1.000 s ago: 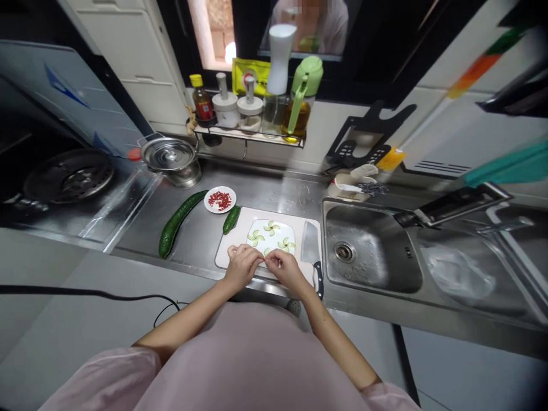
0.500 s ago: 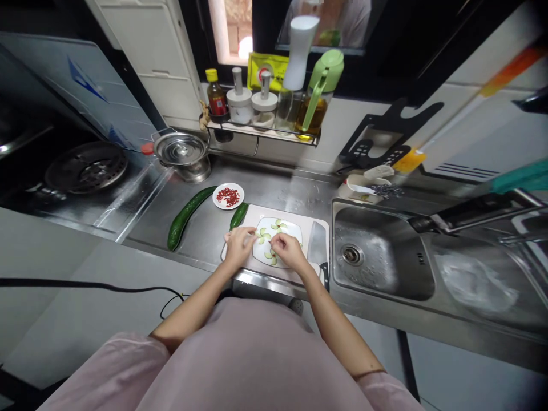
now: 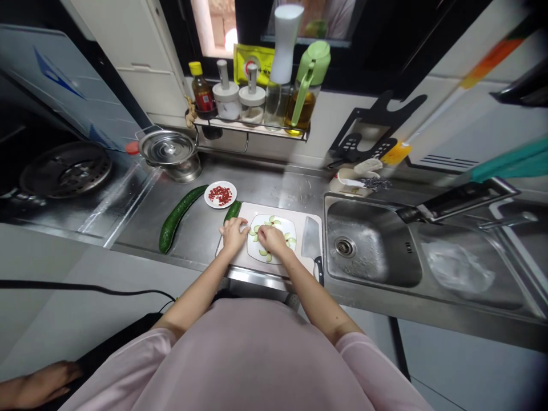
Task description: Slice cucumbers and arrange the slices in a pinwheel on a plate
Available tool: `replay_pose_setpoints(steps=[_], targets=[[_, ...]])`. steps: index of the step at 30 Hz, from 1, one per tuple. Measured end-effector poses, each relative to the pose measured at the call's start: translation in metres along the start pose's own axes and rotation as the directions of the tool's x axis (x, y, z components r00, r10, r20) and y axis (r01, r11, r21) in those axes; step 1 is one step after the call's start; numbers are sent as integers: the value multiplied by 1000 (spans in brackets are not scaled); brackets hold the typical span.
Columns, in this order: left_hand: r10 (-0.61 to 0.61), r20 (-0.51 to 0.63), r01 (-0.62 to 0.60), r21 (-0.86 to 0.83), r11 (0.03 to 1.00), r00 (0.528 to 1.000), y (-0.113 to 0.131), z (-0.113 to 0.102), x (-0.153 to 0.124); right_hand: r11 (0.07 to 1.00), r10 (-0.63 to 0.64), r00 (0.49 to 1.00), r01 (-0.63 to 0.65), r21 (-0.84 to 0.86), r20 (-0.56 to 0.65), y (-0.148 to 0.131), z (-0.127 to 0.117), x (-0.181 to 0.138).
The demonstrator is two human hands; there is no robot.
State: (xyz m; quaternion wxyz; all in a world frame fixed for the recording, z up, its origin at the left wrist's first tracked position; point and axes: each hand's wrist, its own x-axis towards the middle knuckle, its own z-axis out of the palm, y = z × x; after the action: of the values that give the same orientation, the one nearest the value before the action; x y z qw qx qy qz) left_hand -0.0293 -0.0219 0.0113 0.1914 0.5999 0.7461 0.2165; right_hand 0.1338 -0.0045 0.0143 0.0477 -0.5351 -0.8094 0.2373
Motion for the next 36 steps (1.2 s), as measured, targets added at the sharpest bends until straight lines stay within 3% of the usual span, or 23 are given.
replay_pose_setpoints(steps=[18, 36], targets=[[21, 97, -31, 104, 994, 995, 10, 14, 5, 993, 4, 999, 2, -120, 49, -3, 0, 7], [32, 120, -44, 104, 994, 992, 6, 20, 4, 993, 39, 996, -30, -116, 81, -1, 4, 10]])
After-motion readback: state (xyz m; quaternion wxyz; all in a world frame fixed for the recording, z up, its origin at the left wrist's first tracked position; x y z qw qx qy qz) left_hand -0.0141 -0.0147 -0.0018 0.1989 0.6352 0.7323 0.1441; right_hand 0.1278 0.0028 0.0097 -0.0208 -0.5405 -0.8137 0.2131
